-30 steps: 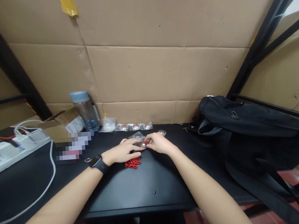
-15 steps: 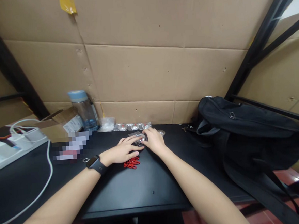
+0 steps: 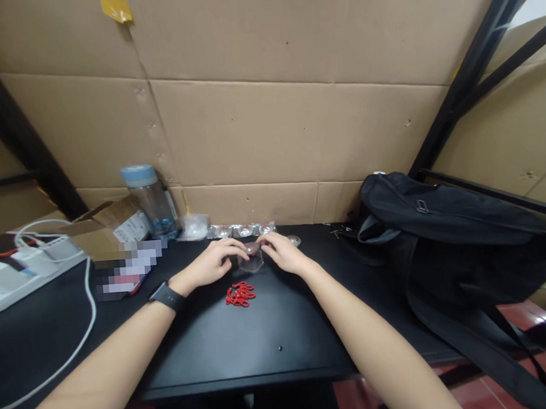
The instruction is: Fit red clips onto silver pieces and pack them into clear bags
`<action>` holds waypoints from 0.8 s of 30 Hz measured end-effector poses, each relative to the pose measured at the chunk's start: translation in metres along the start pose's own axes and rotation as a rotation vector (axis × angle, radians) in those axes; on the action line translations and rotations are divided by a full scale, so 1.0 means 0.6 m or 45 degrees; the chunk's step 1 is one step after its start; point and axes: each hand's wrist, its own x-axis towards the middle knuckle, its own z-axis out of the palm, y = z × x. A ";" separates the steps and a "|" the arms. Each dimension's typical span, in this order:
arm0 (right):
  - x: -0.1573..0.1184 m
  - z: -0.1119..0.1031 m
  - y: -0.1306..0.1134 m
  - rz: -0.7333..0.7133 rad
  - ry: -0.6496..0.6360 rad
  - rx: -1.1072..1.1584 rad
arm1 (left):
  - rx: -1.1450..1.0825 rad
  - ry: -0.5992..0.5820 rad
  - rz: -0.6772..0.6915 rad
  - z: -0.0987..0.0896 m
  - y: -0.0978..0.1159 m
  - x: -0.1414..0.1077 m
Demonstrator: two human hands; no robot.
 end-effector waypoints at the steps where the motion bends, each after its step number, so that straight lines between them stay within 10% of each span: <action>1: -0.002 -0.002 0.003 0.006 0.011 -0.007 | 0.008 0.056 -0.034 0.002 -0.004 0.000; 15: 0.001 0.005 -0.010 0.209 0.064 -0.048 | -0.003 0.194 -0.263 0.013 -0.018 0.004; 24: 0.004 0.013 -0.007 0.394 0.173 0.465 | -0.315 0.242 -0.439 0.029 -0.014 0.012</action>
